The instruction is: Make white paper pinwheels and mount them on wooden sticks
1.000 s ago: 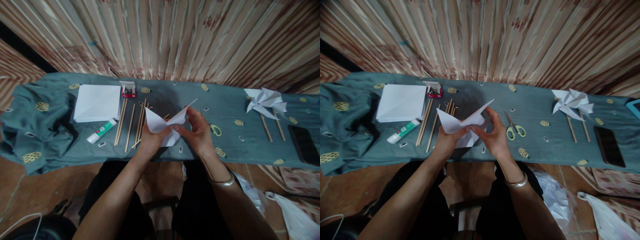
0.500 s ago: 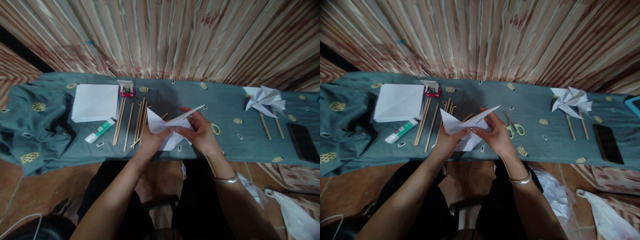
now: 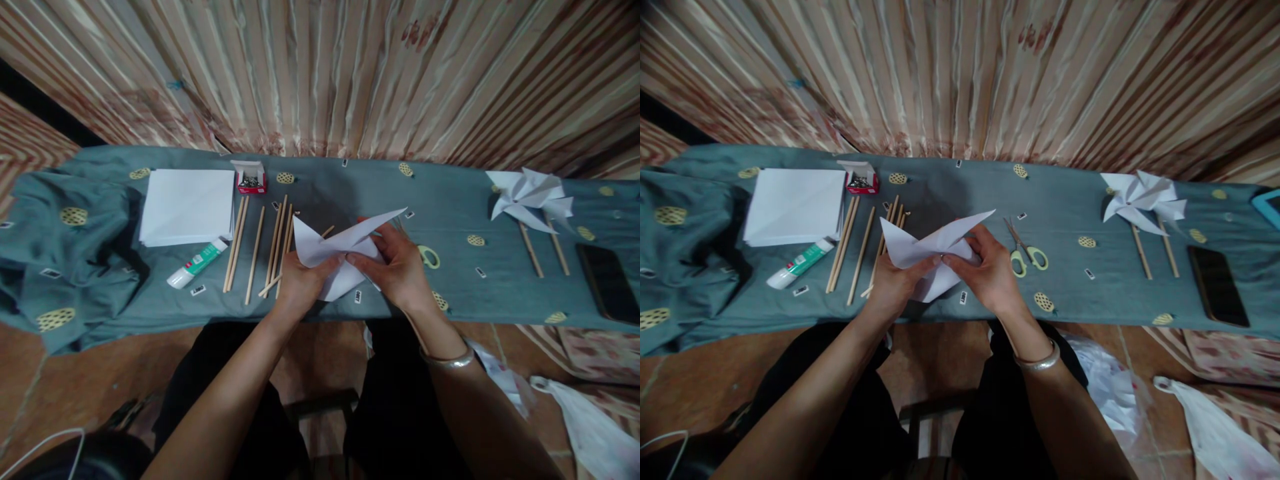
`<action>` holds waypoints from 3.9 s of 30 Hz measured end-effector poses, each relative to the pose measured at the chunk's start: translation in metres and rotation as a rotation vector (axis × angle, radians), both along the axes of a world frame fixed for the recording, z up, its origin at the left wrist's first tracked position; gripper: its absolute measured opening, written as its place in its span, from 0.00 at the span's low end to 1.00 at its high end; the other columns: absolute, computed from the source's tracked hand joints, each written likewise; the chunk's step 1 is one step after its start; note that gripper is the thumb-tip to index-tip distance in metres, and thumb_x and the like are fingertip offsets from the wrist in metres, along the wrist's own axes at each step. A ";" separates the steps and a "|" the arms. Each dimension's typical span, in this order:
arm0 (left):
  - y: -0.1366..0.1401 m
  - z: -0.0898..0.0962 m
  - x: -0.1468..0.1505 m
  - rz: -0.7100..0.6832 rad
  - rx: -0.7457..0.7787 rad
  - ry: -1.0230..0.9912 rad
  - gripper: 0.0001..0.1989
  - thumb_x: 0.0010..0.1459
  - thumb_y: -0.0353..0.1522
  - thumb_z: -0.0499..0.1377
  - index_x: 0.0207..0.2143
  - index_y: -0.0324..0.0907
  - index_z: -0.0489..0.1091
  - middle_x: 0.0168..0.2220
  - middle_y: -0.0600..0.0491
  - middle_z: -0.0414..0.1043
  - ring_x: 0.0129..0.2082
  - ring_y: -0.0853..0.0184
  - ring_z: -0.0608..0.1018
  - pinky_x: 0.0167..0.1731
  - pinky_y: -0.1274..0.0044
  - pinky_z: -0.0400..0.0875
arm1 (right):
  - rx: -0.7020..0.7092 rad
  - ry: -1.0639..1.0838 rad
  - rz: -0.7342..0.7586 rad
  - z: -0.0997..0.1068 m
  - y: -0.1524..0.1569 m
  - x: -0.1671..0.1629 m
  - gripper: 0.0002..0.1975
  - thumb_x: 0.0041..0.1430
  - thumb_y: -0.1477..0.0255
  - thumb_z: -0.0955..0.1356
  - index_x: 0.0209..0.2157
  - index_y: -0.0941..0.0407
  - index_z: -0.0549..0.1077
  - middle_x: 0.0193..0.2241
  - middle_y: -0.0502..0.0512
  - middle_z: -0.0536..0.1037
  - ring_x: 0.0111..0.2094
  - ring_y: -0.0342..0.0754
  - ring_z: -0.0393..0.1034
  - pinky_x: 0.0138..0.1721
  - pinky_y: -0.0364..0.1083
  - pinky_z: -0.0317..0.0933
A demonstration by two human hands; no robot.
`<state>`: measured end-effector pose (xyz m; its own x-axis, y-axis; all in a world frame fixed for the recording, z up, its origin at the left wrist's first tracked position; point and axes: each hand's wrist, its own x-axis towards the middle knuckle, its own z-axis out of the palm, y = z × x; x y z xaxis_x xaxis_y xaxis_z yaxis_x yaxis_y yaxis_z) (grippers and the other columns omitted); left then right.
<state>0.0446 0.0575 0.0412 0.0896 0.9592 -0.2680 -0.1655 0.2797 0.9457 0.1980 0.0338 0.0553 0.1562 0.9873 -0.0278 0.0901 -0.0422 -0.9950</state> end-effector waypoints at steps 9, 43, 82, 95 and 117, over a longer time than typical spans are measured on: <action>0.002 0.001 -0.001 0.000 0.004 -0.002 0.13 0.39 0.35 0.72 0.29 0.39 0.78 0.31 0.48 0.81 0.31 0.61 0.81 0.32 0.72 0.76 | -0.023 0.050 0.004 -0.005 0.001 0.001 0.27 0.45 0.67 0.77 0.49 0.51 0.72 0.38 0.52 0.83 0.39 0.52 0.78 0.38 0.51 0.75; 0.008 -0.006 0.000 -0.046 0.112 0.105 0.09 0.44 0.34 0.70 0.28 0.38 0.79 0.28 0.49 0.81 0.28 0.60 0.81 0.28 0.73 0.76 | -0.061 0.054 -0.006 -0.017 0.004 0.003 0.18 0.46 0.64 0.77 0.39 0.52 0.73 0.37 0.53 0.82 0.38 0.53 0.77 0.38 0.53 0.73; 0.011 -0.004 0.002 -0.058 0.133 0.173 0.09 0.45 0.34 0.68 0.27 0.36 0.78 0.27 0.51 0.80 0.28 0.63 0.80 0.28 0.76 0.73 | -0.107 0.133 -0.058 -0.015 0.004 -0.001 0.15 0.43 0.66 0.77 0.34 0.54 0.74 0.32 0.52 0.81 0.32 0.47 0.74 0.33 0.49 0.71; 0.012 -0.002 0.001 -0.048 0.097 0.153 0.07 0.43 0.33 0.69 0.26 0.39 0.78 0.27 0.49 0.80 0.27 0.61 0.80 0.26 0.75 0.74 | -0.068 0.098 -0.079 -0.012 0.006 -0.003 0.17 0.42 0.64 0.78 0.34 0.53 0.75 0.33 0.52 0.82 0.34 0.51 0.76 0.36 0.51 0.73; 0.009 -0.002 0.000 -0.021 -0.007 0.091 0.09 0.40 0.32 0.70 0.27 0.39 0.77 0.28 0.49 0.81 0.29 0.60 0.81 0.31 0.72 0.78 | -0.117 0.138 0.004 -0.008 0.006 -0.002 0.17 0.42 0.63 0.78 0.33 0.54 0.74 0.30 0.49 0.79 0.29 0.45 0.71 0.32 0.47 0.69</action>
<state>0.0444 0.0664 0.0388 0.0845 0.9556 -0.2822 -0.0732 0.2884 0.9547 0.1963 0.0395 0.0472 0.1389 0.9768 -0.1633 -0.0468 -0.1582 -0.9863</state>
